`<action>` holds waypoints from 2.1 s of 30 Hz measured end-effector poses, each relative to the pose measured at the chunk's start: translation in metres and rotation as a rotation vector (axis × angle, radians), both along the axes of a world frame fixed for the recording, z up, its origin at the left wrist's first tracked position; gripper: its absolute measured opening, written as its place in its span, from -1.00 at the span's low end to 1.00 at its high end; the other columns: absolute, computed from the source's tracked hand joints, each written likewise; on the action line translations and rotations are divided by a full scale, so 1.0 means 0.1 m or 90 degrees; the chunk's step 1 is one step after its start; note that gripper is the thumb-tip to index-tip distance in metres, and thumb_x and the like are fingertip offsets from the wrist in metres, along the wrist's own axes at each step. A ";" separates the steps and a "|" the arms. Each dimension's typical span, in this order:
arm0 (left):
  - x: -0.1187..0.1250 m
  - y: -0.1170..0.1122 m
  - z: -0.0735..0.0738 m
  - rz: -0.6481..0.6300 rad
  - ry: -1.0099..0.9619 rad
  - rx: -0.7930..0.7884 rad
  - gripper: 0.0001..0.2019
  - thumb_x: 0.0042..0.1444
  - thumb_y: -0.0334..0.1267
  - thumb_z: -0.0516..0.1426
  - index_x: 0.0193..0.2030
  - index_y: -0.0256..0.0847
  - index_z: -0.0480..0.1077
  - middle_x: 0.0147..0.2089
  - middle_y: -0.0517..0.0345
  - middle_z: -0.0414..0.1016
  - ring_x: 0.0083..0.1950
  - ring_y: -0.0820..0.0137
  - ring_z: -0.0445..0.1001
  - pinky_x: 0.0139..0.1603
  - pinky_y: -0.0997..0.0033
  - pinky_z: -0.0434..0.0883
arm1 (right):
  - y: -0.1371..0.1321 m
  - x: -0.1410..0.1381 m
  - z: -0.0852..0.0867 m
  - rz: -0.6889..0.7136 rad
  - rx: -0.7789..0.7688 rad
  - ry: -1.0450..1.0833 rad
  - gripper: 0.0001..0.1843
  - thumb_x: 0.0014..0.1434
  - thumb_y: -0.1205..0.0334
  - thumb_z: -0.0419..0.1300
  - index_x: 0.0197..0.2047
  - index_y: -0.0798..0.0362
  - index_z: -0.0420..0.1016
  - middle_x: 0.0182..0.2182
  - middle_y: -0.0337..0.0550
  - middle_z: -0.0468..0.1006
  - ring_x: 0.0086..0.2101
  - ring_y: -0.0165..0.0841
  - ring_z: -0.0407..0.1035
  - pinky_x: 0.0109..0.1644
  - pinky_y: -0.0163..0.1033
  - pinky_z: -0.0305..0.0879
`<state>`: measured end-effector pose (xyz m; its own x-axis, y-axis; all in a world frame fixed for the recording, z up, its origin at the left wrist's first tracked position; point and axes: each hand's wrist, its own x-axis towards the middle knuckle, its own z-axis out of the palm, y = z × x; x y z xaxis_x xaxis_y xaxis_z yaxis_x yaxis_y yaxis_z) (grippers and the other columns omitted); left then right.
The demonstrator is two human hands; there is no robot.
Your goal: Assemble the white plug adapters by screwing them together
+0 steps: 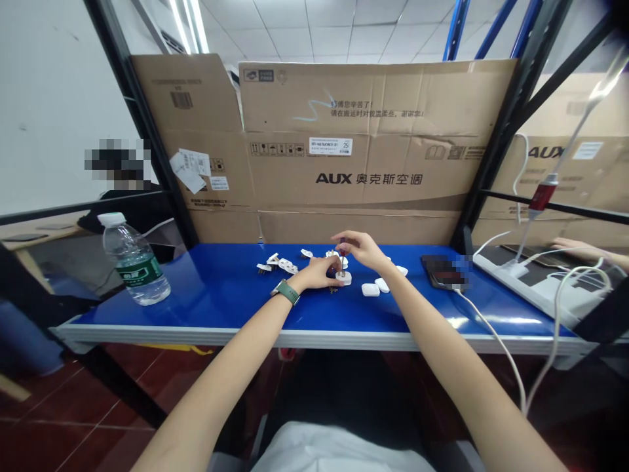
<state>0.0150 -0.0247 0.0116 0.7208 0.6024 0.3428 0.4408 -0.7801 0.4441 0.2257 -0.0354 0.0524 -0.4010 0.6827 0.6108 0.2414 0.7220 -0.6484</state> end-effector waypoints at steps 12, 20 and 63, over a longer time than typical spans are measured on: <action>-0.01 0.02 -0.03 0.032 0.018 0.032 -0.65 0.10 -0.01 0.35 -0.10 -0.13 0.40 -0.07 0.14 0.60 -0.02 0.20 0.57 0.01 0.29 0.41 | 0.03 -0.02 -0.01 -0.086 0.014 0.017 -0.82 0.15 0.17 0.27 -0.17 0.02 0.58 -0.41 -0.20 0.62 -0.37 -0.29 0.50 -0.21 -0.21 0.43; -0.01 0.02 0.01 0.083 0.054 0.069 -0.76 0.17 -0.15 0.30 -0.09 -0.13 0.42 -0.05 0.10 0.62 0.02 0.16 0.56 0.13 0.17 0.34 | 0.04 -0.02 -0.02 -0.128 0.052 0.145 -0.68 0.29 0.06 0.15 0.05 0.00 0.48 -0.29 -0.17 0.59 -0.32 -0.30 0.50 -0.12 -0.18 0.44; -0.56 0.03 0.27 0.704 0.186 -0.001 -0.53 -0.11 -0.15 0.26 0.02 -0.10 0.54 0.11 -0.25 0.59 0.26 -0.35 0.32 0.14 -0.27 0.19 | 0.00 0.26 -0.08 -0.127 -0.143 -0.544 -0.54 -0.02 0.19 0.50 -0.01 -0.06 0.63 -0.09 -0.09 0.67 -0.14 -0.14 0.54 -0.19 -0.24 0.33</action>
